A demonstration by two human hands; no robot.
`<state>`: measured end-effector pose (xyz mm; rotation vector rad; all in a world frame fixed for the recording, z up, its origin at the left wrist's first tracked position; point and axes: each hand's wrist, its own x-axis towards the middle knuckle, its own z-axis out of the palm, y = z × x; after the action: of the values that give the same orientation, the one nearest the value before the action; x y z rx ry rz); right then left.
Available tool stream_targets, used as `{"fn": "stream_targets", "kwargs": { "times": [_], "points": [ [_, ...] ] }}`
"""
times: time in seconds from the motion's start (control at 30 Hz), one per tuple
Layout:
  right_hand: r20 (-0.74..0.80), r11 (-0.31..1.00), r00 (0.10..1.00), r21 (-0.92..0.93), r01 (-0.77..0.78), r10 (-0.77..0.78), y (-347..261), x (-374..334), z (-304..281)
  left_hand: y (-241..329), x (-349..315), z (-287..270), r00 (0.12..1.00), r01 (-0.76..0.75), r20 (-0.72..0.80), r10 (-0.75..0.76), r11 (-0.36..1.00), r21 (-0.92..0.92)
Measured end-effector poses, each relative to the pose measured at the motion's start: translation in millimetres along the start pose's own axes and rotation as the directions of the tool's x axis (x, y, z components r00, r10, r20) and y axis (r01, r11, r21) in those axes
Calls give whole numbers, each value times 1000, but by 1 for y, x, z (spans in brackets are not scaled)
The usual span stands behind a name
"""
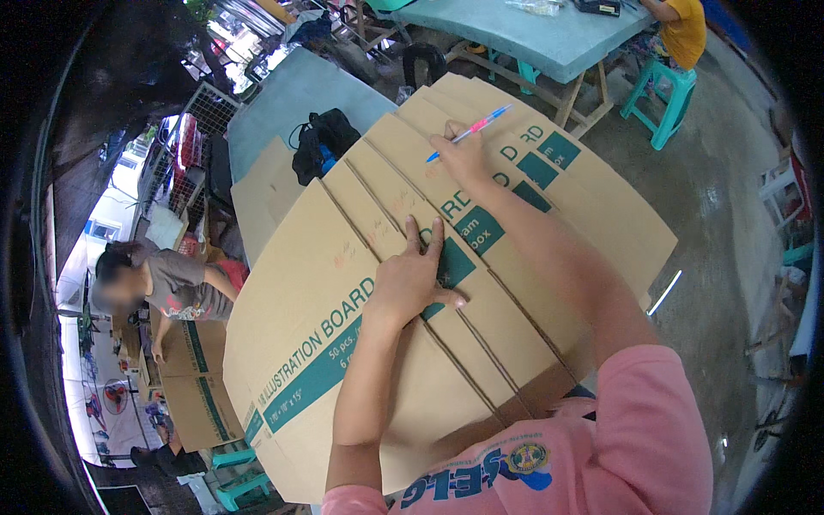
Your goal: The person labels cardboard sheets with a marker, stacks them on top of each other, and moves a large stack to a different position.
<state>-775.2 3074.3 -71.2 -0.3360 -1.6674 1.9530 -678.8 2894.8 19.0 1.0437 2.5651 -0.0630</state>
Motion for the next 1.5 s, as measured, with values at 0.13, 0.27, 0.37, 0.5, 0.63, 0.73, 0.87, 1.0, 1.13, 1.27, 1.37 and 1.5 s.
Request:
{"fn": "stream_targets", "kwargs": {
  "times": [0.13,0.27,0.37,0.5,0.63,0.73,0.87,1.0,1.13,1.27,1.37,1.5],
  "points": [
    [136,906,967,-342,250,-215,11,23,-17,7,14,-5,996,22,85,-22,1000,2],
    [188,880,955,-379,287,-231,21,25,-22,11,17,-7,991,47,121,-48,999,16],
    [200,838,926,-396,376,-321,22,23,-19,13,18,-6,993,40,114,-43,999,31],
    [171,822,915,-403,403,-365,19,23,-16,22,22,-3,991,86,96,-89,996,36],
    [207,847,923,-371,380,-323,14,22,-17,31,22,-2,994,102,22,-104,990,94],
    [227,832,923,-405,380,-310,11,21,-19,35,20,-2,992,126,-13,-125,989,76],
    [236,811,908,-413,415,-345,11,22,-20,36,23,-3,991,134,-6,-134,988,74],
    [186,830,924,-407,382,-335,14,23,-19,36,33,-2,994,-38,-101,39,999,15],
    [165,859,933,-364,360,-321,17,22,-19,38,43,3,992,-112,-53,112,994,8],
    [150,852,936,-387,353,-319,18,21,-21,37,43,6,990,-104,-90,104,995,-1],
    [110,846,950,-435,310,-292,17,22,-24,36,43,6,988,-112,-104,111,994,-4],
    [154,809,942,-481,336,-299,17,23,-25,36,44,5,992,-102,-77,101,995,-9]
  ]
}}
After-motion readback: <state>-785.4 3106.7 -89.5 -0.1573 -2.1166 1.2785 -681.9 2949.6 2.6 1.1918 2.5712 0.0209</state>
